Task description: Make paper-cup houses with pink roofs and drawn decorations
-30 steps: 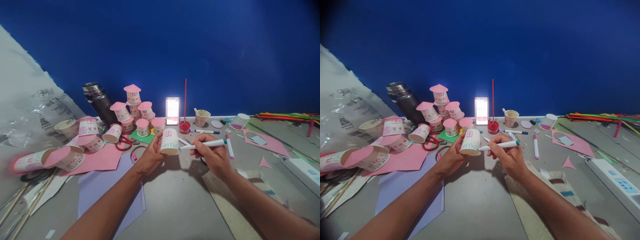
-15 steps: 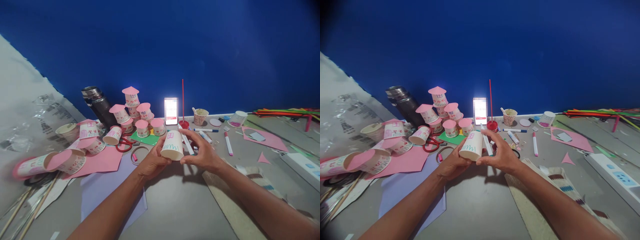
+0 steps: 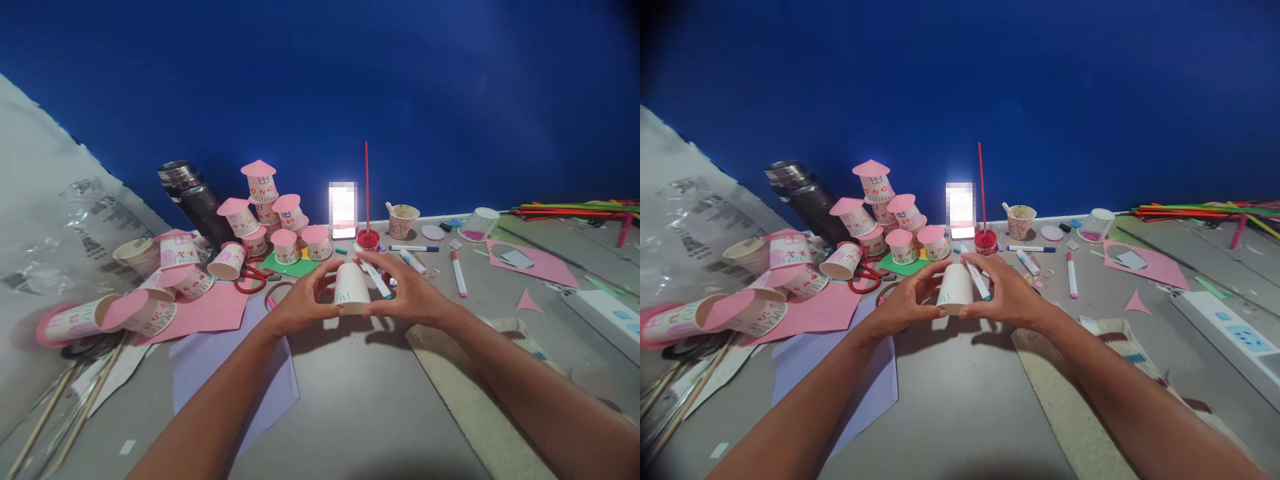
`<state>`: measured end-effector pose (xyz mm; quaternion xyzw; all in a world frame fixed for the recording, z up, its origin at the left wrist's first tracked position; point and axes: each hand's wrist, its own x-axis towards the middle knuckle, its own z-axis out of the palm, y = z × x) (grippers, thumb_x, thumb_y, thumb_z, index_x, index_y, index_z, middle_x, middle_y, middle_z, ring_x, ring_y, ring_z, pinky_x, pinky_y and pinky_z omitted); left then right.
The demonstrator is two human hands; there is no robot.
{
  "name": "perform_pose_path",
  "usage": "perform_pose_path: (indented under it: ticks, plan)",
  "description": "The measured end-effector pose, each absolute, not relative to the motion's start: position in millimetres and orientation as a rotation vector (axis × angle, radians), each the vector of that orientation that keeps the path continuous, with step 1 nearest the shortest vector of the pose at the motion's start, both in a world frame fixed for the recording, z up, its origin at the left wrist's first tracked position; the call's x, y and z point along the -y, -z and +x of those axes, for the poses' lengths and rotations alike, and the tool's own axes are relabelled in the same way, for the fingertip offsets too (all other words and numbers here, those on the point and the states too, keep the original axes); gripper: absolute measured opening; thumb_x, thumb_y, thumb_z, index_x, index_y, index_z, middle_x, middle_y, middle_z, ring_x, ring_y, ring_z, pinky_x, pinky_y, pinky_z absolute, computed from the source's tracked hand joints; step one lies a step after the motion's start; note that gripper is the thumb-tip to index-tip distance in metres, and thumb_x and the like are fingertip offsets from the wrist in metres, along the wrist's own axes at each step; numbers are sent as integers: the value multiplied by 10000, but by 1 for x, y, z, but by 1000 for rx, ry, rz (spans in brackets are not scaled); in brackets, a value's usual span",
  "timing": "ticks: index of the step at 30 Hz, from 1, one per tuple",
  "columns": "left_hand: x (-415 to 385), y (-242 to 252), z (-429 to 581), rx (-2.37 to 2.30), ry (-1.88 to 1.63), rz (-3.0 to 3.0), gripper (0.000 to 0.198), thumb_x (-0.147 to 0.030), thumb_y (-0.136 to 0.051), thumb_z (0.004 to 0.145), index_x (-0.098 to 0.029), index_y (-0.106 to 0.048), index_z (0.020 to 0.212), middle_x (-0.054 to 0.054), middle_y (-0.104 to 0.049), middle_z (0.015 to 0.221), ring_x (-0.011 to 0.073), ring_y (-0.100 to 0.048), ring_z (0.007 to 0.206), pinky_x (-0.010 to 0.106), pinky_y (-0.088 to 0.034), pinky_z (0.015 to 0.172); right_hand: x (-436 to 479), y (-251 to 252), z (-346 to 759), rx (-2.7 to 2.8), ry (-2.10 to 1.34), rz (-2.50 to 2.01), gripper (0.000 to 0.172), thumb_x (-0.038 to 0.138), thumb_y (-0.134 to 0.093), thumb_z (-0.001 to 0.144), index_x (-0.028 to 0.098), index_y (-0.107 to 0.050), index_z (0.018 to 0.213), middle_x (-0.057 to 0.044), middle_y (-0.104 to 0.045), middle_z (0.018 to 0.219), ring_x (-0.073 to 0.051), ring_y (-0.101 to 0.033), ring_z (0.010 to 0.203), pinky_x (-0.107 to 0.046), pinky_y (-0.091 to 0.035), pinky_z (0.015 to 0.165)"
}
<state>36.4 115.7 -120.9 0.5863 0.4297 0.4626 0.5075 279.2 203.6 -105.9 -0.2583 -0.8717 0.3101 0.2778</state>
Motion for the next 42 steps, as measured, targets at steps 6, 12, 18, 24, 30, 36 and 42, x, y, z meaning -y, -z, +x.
perform_pose_path:
  ticks: [6, 12, 18, 24, 30, 36, 42]
  plan:
    - [-120, 129, 36, -1168, -1237, 1341, 884, -254, -954, 677, -274, -577, 1476, 147, -560, 1570, 398, -539, 1442, 571, -462, 1174, -192, 89, 285, 2191, -902, -480, 873, 418, -897, 784, 283, -519, 1559, -125, -713, 1426, -321, -707, 1238, -455, -612, 965]
    - [-120, 132, 35, -1149, -1243, 1351, 886, -232, -950, 681, -277, -570, 1479, 152, -554, 1566, 395, -544, 1434, 568, -470, 1166, -184, 90, 279, 1954, -800, -476, 122, 261, -712, 953, 235, -813, 1016, -63, -831, 941, -203, -757, 807, -341, -599, 716]
    - [-119, 134, 37, -1121, -1229, 1375, 857, -242, -950, 686, -275, -588, 1462, 154, -555, 1560, 397, -536, 1443, 589, -432, 1198, -183, 94, 276, 1948, -920, -490, 91, 265, -726, 902, 222, -806, 890, -49, -785, 822, -174, -679, 677, -300, -491, 563]
    - [-118, 129, 40, -1096, -1236, 1373, 840, -213, -935, 678, -278, -602, 1447, 146, -558, 1558, 397, -545, 1426, 567, -480, 1153, -181, 96, 273, 1963, -955, -554, 106, 298, -725, 884, 219, -791, 857, -59, -787, 825, -189, -681, 698, -307, -501, 573]
    - [-117, 125, 42, -1134, -1224, 1384, 859, -207, -930, 664, -269, -593, 1452, 152, -535, 1575, 403, -544, 1422, 572, -468, 1152, -181, 95, 272, 1946, -965, -611, 118, 317, -738, 872, 214, -792, 853, -54, -784, 833, -159, -640, 626, -301, -493, 560]
    - [-120, 134, 39, -1082, -1298, 1371, 804, -169, -925, 675, -259, -586, 1398, 137, -555, 1524, 378, -561, 1396, 537, -469, 1149, -182, 93, 274, 1934, -1007, -644, 139, 321, -717, 873, 205, -790, 854, -51, -762, 787, -153, -611, 610, -284, -457, 531]
    - [-121, 135, 40, -1059, -1331, 1361, 771, -182, -923, 701, -262, -547, 1370, 122, -551, 1502, 353, -554, 1404, 529, -425, 1198, -182, 93, 275, 1921, -1038, -650, 176, 358, -715, 872, 200, -785, 840, -44, -733, 717, -141, -574, 562, -273, -424, 494]
